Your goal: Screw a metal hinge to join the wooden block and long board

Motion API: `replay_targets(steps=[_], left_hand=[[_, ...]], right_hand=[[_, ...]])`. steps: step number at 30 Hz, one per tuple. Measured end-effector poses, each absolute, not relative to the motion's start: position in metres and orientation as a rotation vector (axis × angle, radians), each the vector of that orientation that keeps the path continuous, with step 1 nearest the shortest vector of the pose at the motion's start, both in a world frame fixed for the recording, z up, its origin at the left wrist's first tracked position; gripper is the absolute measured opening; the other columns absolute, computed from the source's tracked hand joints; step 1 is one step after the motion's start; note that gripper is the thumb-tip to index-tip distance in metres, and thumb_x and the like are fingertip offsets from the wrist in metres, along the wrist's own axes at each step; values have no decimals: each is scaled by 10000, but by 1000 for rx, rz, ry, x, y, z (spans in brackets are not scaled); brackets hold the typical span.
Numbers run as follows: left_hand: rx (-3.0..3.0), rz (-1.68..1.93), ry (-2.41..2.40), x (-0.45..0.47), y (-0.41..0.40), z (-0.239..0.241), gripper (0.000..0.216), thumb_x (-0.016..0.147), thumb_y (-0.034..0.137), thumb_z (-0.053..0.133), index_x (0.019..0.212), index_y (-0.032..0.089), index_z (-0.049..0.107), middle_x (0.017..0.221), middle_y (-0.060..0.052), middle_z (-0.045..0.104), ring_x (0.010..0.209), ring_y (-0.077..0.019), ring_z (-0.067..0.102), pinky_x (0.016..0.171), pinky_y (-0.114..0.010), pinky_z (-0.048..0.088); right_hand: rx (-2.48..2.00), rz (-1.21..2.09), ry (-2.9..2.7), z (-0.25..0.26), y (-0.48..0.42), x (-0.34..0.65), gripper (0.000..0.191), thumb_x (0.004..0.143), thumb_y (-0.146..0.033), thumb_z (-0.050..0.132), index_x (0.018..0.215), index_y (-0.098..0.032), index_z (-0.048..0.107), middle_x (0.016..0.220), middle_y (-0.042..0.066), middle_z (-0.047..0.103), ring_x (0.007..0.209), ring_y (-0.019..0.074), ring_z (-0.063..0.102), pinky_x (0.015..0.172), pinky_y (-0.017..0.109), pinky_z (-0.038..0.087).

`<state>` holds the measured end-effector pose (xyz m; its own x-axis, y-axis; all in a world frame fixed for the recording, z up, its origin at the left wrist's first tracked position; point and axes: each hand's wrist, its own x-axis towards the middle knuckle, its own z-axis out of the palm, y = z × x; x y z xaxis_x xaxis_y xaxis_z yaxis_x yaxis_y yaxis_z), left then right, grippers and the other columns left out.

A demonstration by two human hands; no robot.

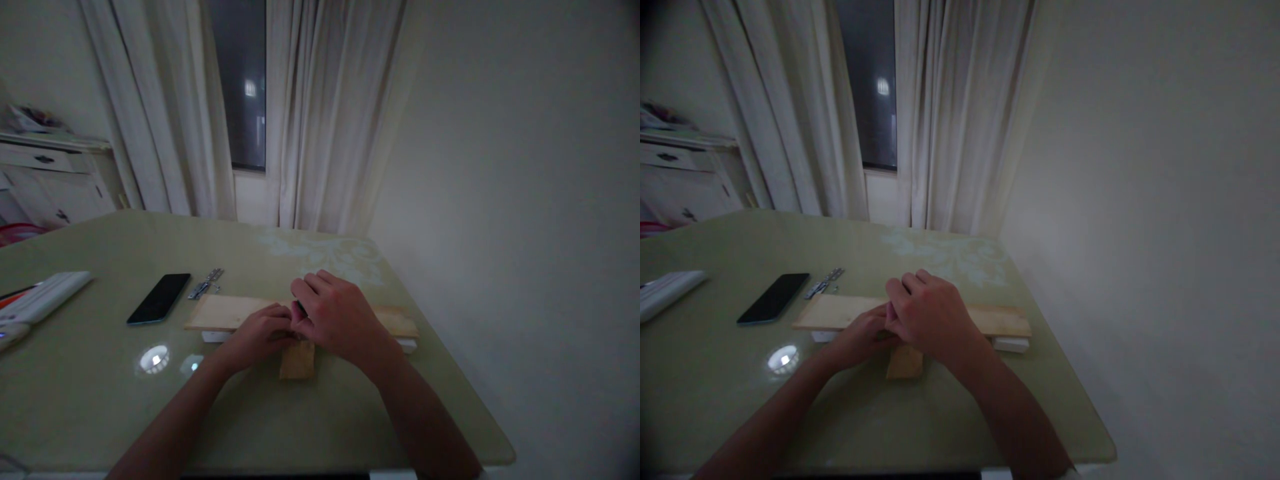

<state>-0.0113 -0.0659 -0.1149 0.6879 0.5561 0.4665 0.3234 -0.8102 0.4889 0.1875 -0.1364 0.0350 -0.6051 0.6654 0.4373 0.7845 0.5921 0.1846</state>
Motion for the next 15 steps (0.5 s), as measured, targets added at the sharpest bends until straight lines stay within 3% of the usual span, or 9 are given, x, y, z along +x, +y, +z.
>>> replay_targets(steps=[15], left_hand=[[2546, 951, 722, -9, -65, -118, 154, 913, 122, 693, 962, 227, 795, 973, -42, 756, 927, -208, 675, 829, -303, 539]], right_hand=[[-1151, -486, -2539, 39, -143, 184, 139, 1027, -319, 581, 1010, -186, 617, 973, 65, 721, 905, 218, 616, 725, 351, 419]])
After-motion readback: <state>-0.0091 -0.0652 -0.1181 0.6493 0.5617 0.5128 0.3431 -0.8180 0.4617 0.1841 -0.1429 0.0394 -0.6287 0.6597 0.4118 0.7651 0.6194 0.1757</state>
